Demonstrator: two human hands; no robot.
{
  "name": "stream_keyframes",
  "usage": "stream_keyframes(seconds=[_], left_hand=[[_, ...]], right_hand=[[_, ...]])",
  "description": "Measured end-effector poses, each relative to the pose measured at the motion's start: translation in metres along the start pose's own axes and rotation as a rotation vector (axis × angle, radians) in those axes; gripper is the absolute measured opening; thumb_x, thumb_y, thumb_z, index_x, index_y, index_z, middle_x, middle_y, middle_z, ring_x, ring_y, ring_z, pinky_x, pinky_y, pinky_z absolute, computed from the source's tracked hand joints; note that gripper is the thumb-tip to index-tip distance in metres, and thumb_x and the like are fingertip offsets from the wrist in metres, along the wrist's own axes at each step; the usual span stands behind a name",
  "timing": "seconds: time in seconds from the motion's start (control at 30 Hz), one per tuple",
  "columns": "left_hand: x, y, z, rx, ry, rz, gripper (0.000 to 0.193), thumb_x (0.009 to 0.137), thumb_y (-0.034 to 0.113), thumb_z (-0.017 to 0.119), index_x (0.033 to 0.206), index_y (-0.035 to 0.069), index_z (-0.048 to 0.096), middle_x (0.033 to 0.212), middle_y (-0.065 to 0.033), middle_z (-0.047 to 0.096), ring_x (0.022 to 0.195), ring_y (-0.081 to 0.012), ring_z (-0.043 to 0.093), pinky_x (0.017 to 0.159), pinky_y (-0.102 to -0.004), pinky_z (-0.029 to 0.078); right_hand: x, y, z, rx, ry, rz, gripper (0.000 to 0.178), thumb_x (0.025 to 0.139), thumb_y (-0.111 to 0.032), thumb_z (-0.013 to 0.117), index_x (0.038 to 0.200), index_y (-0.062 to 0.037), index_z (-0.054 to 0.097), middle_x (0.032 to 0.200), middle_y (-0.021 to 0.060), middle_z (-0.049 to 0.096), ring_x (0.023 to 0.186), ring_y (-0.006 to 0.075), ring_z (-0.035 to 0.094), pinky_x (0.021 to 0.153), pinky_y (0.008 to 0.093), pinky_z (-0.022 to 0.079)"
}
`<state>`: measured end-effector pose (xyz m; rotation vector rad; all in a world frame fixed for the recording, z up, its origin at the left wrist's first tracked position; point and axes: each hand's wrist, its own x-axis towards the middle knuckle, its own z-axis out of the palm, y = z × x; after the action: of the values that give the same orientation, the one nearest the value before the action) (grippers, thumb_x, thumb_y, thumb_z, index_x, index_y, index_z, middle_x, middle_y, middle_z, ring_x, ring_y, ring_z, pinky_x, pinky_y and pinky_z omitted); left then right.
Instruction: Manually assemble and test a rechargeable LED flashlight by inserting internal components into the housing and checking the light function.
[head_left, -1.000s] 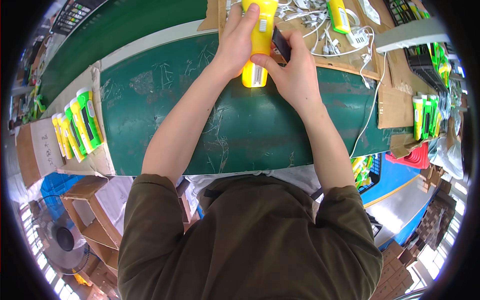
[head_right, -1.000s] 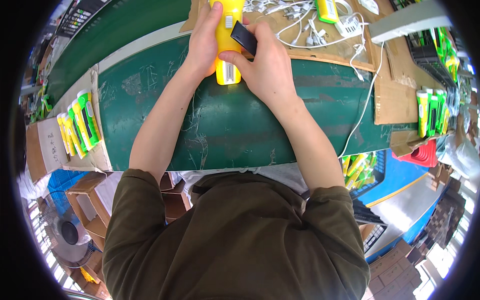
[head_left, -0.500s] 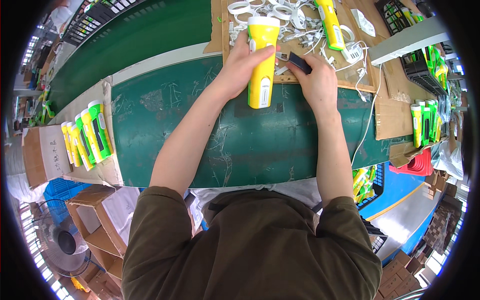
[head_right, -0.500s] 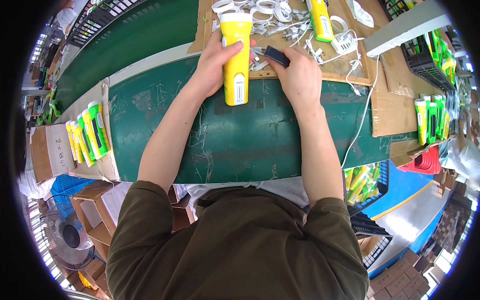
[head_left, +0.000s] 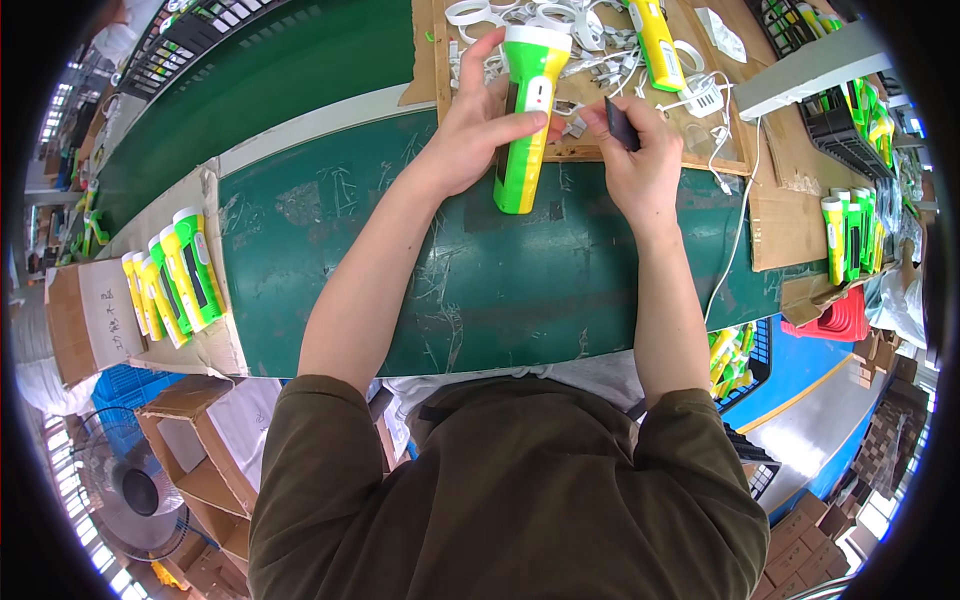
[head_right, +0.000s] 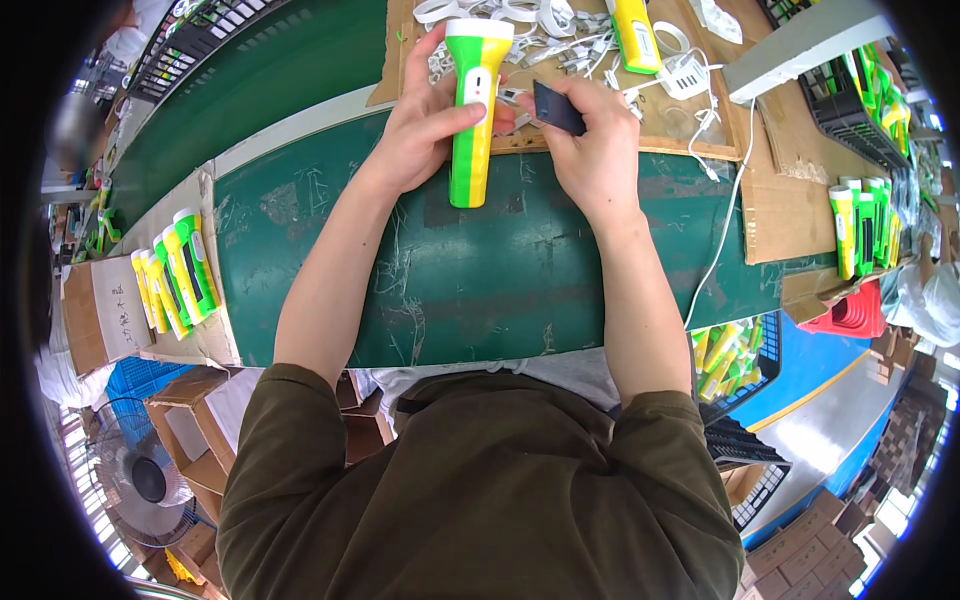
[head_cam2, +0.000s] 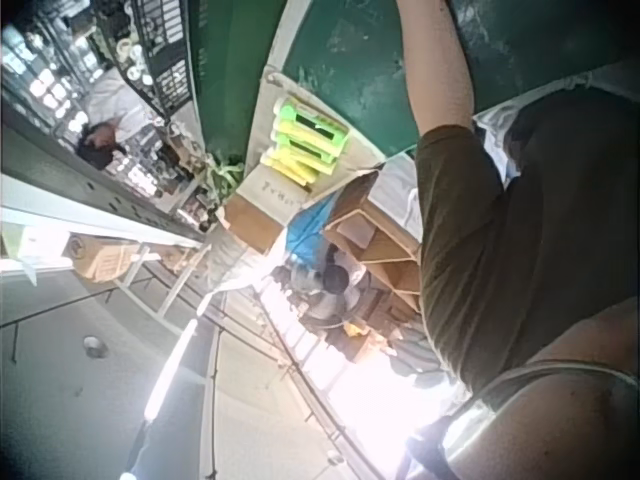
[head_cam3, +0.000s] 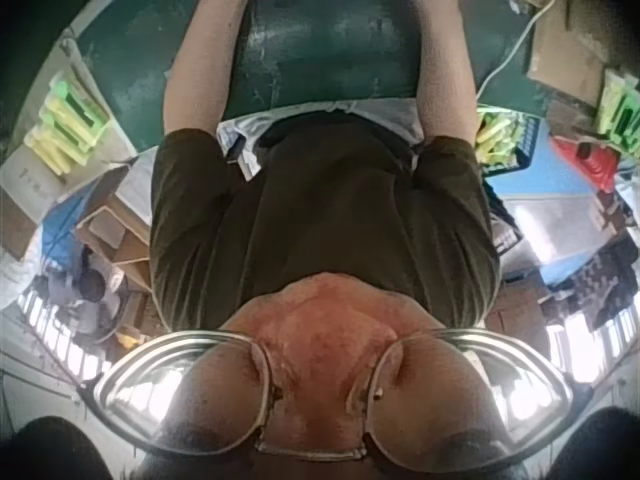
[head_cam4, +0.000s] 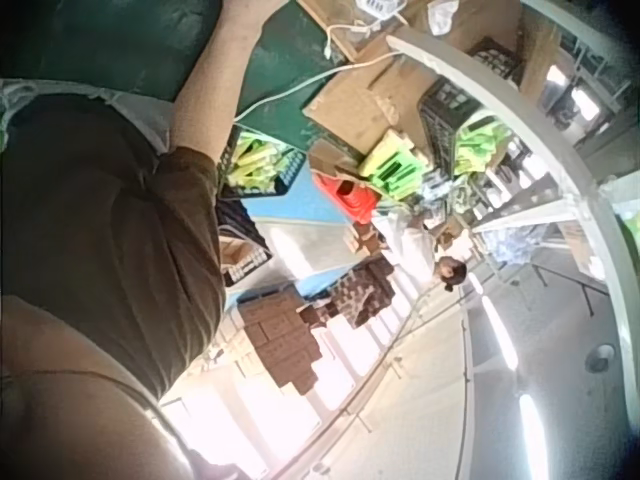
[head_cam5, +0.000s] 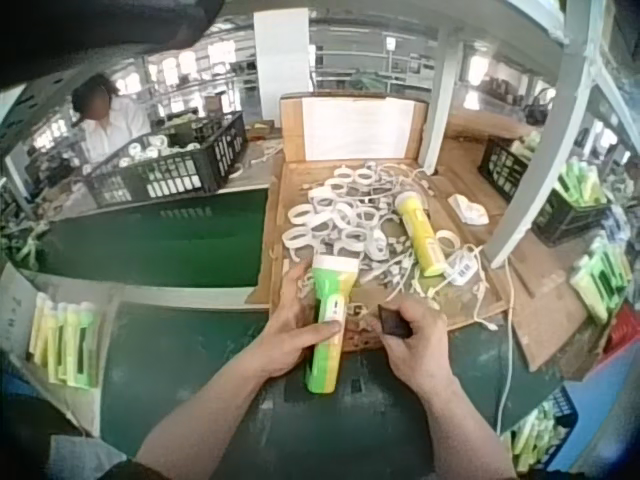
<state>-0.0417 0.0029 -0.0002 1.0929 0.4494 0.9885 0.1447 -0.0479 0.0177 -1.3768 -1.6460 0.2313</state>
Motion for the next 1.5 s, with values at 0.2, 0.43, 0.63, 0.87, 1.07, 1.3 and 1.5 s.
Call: stream_keyframes(seconds=[0.2, 0.43, 0.63, 0.87, 1.07, 1.3, 1.5], left_hand=[[-0.004, 0.001, 0.005, 0.304, -0.060, 0.110, 0.101, 0.076, 0.000, 0.076, 0.146, 0.022, 0.007, 0.133, -0.0169, 0.046, 0.113, -0.0242, 0.055, 0.091, -0.0401, 0.051], [0.001, -0.001, 0.005, 0.453, -0.037, -0.020, 0.099, 0.075, 0.006, 0.079, 0.146, 0.011, 0.010, 0.128, -0.0138, 0.048, 0.113, -0.0222, 0.054, 0.089, -0.0357, 0.050], [-0.005, 0.002, 0.014, 0.464, -0.065, 0.024, 0.093, 0.081, 0.008, 0.074, 0.145, 0.010, 0.006, 0.120, -0.0133, 0.054, 0.102, -0.0204, 0.059, 0.082, -0.0351, 0.053], [-0.004, 0.002, 0.013, 0.466, -0.112, -0.023, 0.091, 0.085, 0.003, 0.068, 0.145, 0.011, 0.000, 0.107, -0.0141, 0.060, 0.086, -0.0189, 0.062, 0.073, -0.0358, 0.055], [-0.003, -0.001, 0.016, 0.437, -0.072, 0.032, 0.083, 0.086, 0.004, 0.065, 0.142, 0.010, 0.005, 0.092, -0.0128, 0.060, 0.075, -0.0199, 0.063, 0.068, -0.0335, 0.053], [-0.004, -0.002, 0.016, 0.465, -0.051, 0.039, 0.083, 0.085, 0.003, 0.066, 0.142, 0.010, 0.006, 0.093, -0.0122, 0.060, 0.075, -0.0194, 0.063, 0.067, -0.0332, 0.053], [-0.003, -0.005, 0.014, 0.458, -0.059, 0.053, 0.081, 0.085, 0.004, 0.067, 0.140, 0.010, 0.007, 0.094, -0.0111, 0.058, 0.074, -0.0194, 0.063, 0.066, -0.0333, 0.053]], right_hand=[[0.001, -0.001, -0.001, 0.075, -0.022, -0.056, 0.013, 0.077, -0.011, 0.074, 0.086, -0.0048, 0.066, 0.074, 0.0088, 0.063, 0.069, 0.0263, 0.059, 0.076, 0.0351, 0.042], [0.001, 0.000, -0.006, 0.075, -0.118, 0.066, 0.017, 0.078, -0.015, 0.074, 0.084, -0.0021, 0.065, 0.072, 0.0118, 0.062, 0.063, 0.0297, 0.057, 0.070, 0.0372, 0.044], [0.001, 0.008, -0.015, 0.038, -0.124, -0.032, 0.017, 0.074, -0.012, 0.073, 0.085, -0.0015, 0.065, 0.078, 0.0119, 0.065, 0.072, 0.0309, 0.061, 0.075, 0.0372, 0.045], [-0.001, 0.006, -0.017, -0.051, -0.089, -0.157, 0.016, 0.071, -0.007, 0.070, 0.086, -0.0042, 0.066, 0.083, 0.0084, 0.067, 0.080, 0.0290, 0.062, 0.078, 0.0389, 0.043], [-0.006, 0.006, -0.006, -0.008, -0.031, -0.104, 0.014, 0.072, -0.007, 0.068, 0.085, -0.0046, 0.066, 0.078, 0.0088, 0.064, 0.078, 0.0294, 0.061, 0.078, 0.0395, 0.043], [-0.007, 0.010, 0.004, 0.093, 0.009, -0.073, 0.012, 0.073, -0.009, 0.068, 0.083, -0.0035, 0.066, 0.076, 0.0116, 0.063, 0.075, 0.0317, 0.060, 0.075, 0.0397, 0.044], [-0.008, 0.012, 0.009, 0.112, 0.039, -0.045, 0.016, 0.080, -0.012, 0.073, 0.091, -0.0022, 0.069, 0.073, 0.0106, 0.063, 0.065, 0.0226, 0.058, 0.061, 0.0315, 0.045]])
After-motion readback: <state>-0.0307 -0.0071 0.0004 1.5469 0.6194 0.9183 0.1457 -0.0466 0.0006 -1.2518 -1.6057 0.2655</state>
